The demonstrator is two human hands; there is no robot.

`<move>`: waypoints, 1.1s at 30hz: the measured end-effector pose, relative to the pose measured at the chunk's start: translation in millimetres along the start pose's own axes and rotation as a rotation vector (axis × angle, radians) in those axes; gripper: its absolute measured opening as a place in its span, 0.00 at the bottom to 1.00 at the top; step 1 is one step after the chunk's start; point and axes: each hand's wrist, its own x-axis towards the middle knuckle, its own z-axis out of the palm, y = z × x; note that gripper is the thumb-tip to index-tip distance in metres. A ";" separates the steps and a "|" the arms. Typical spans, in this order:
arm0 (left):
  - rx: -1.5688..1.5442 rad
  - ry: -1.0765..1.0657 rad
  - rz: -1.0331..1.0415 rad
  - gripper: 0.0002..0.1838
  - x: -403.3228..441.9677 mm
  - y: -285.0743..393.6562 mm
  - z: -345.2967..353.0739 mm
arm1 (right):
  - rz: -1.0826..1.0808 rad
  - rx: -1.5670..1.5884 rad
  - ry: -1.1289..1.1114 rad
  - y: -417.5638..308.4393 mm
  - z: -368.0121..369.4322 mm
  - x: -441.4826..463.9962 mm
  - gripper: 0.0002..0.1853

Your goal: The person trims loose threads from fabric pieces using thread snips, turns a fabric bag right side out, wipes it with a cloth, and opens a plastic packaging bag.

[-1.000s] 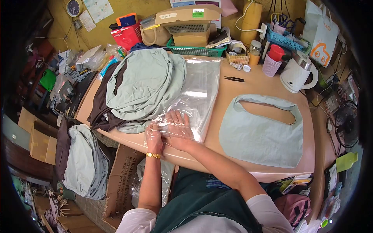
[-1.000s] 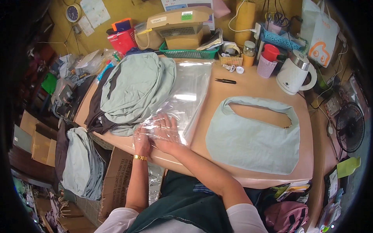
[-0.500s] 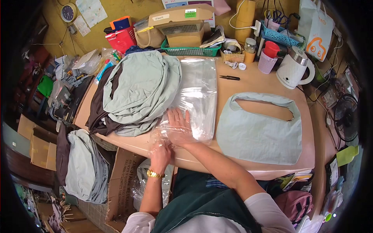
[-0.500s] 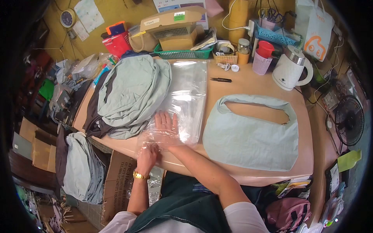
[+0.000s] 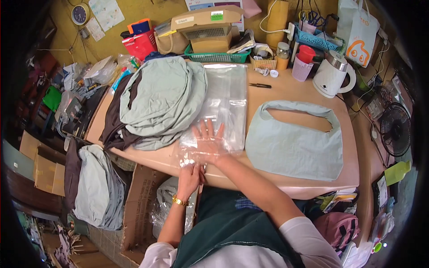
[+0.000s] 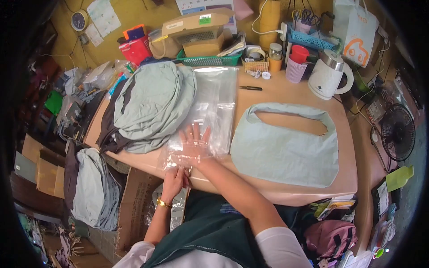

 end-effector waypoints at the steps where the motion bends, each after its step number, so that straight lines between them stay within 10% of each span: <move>1: 0.090 0.051 0.066 0.22 -1.4 -2.8 1.9 | 0.032 -0.047 -0.059 1.1 -3.3 2.8 0.51; 5: 0.337 0.245 0.332 0.20 -29.3 13.7 -4.0 | 0.080 -0.162 -0.156 6.2 -4.6 21.2 0.48; 11: 0.117 0.143 0.098 0.19 -111.3 48.9 -57.5 | 0.057 -0.274 -0.180 18.2 -6.5 33.4 0.44; 14: -0.492 0.691 0.013 0.07 -182.9 38.6 -115.2 | 0.065 -0.292 -0.234 20.4 -9.3 37.6 0.41; 15: -0.565 0.916 0.114 0.04 -205.8 35.7 -141.3 | 0.067 -0.327 -0.247 21.1 -8.7 39.6 0.40; 17: -0.770 0.606 0.742 0.01 -262.4 29.1 -216.2 | 0.076 -0.266 -0.248 19.6 -14.4 39.2 0.40; 20: -0.024 1.733 0.644 0.03 -337.7 36.6 -265.7 | 0.039 -0.126 -0.175 2.5 -10.9 7.8 0.38; 22: 0.203 1.835 0.480 0.03 -331.2 37.4 -259.1 | -0.191 0.276 -0.232 -16.3 -12.5 -14.8 0.33; 29: 0.714 0.392 0.513 0.07 -127.1 67.7 -49.6 | -0.349 1.240 -0.262 -25.0 -58.6 -136.9 0.22; 33: 0.780 -0.374 0.547 0.17 -77.2 89.2 50.4 | 0.229 1.212 -0.068 33.3 -79.6 -158.6 0.13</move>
